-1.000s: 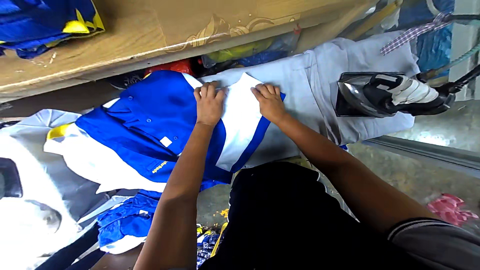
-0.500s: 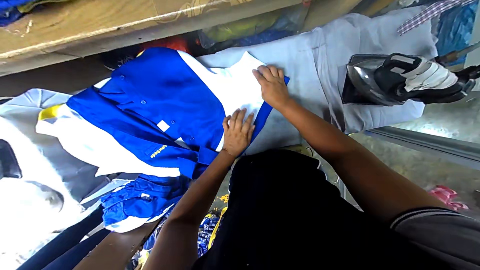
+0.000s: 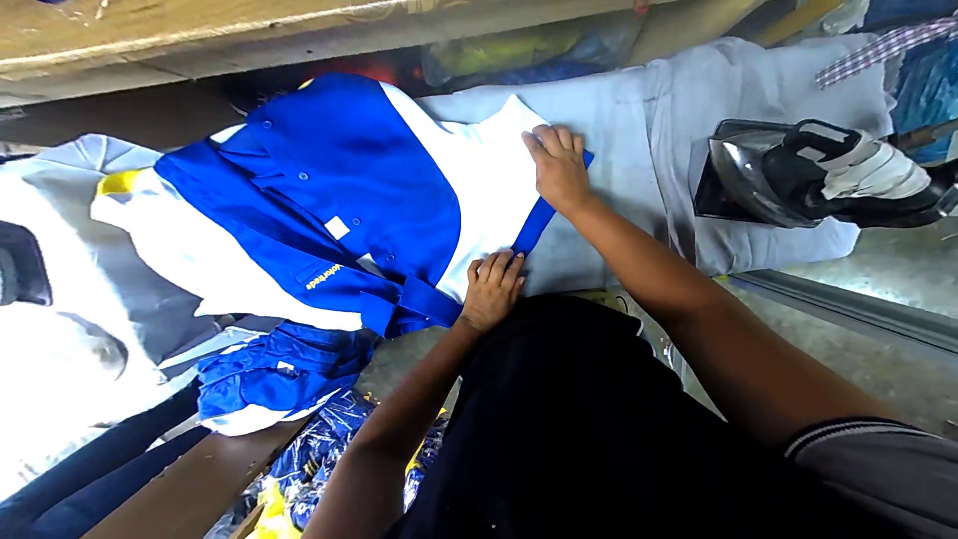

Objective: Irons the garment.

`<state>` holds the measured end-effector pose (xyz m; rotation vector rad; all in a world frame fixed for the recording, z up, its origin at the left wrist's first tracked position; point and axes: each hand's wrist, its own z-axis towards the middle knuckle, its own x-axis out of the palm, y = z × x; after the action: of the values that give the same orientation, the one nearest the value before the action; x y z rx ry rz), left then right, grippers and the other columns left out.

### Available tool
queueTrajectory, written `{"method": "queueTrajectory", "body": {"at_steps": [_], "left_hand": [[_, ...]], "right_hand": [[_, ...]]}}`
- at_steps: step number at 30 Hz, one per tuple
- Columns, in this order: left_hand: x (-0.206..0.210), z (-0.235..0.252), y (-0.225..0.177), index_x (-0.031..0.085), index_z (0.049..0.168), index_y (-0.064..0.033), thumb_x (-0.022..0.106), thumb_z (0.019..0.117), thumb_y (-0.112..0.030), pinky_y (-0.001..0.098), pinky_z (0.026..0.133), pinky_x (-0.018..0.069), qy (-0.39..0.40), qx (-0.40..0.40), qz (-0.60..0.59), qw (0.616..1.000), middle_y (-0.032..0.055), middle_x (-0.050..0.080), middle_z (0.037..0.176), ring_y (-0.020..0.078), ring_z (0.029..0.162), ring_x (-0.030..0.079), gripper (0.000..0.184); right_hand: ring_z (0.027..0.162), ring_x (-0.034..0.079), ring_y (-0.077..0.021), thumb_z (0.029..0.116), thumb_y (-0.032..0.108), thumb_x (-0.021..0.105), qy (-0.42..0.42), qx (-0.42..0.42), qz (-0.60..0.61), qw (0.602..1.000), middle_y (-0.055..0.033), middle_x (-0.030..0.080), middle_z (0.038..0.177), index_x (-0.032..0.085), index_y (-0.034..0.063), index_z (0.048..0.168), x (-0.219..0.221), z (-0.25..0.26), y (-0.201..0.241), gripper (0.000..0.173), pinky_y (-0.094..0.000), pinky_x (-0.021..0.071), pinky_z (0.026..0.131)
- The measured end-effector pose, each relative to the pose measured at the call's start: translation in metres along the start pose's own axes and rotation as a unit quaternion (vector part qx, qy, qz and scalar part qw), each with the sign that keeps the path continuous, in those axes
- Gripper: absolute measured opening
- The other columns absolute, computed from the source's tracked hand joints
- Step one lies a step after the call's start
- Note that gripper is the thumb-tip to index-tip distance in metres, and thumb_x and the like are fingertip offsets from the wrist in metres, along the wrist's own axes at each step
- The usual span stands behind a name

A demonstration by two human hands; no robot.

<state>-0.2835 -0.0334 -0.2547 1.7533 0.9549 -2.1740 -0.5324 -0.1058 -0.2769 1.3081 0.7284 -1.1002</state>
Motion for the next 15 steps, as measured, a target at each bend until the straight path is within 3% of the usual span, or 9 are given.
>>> {"method": "queueTrajectory", "body": {"at_steps": [5,10,13,15], "left_hand": [[0.001,-0.004,-0.005,0.068,0.129,-0.0044,0.055,0.1029,-0.022,0.0578,0.097,0.0476,0.031,-0.019,-0.03,0.999,0.0189,0.067,0.127,0.0395,0.117,0.064,0.035],[-0.009,0.001,-0.006,0.072,0.121,-0.006,0.057,0.1,-0.015,0.0573,0.095,0.0474,-0.056,-0.085,-0.034,0.994,0.0218,0.067,0.12,0.0429,0.112,0.063,0.027],[0.008,-0.011,-0.009,0.07,0.128,-0.0079,0.06,0.0968,-0.013,0.0604,0.096,0.0478,-0.009,-0.087,-0.002,0.996,0.0222,0.066,0.126,0.0435,0.115,0.064,0.033],[-0.003,-0.002,-0.009,0.071,0.125,-0.0063,0.059,0.1007,-0.018,0.0609,0.097,0.0472,0.018,-0.099,-0.041,0.994,0.0215,0.067,0.125,0.0428,0.116,0.064,0.03]], "right_hand": [[0.126,0.059,-0.0391,0.0944,-0.008,0.051,-0.001,0.003,-0.006,1.0,-0.016,0.066,0.134,0.068,0.0092,0.133,0.0,0.001,0.001,0.046,-0.0556,0.0453,0.097],[0.125,0.059,-0.0394,0.0947,-0.007,0.05,0.0,0.006,-0.007,1.0,-0.0162,0.065,0.135,0.068,0.0092,0.134,0.0,0.001,0.0,0.047,-0.0551,0.0441,0.098],[0.125,0.059,-0.0397,0.0947,-0.007,0.05,0.003,0.003,-0.01,1.0,-0.0166,0.065,0.135,0.068,0.009,0.134,0.0,0.0,0.0,0.046,-0.0557,0.044,0.098],[0.126,0.058,-0.0404,0.0949,-0.007,0.05,0.011,0.005,-0.007,1.0,-0.0172,0.064,0.137,0.067,0.0085,0.135,-0.003,0.002,0.0,0.046,-0.0568,0.0437,0.098]]}}
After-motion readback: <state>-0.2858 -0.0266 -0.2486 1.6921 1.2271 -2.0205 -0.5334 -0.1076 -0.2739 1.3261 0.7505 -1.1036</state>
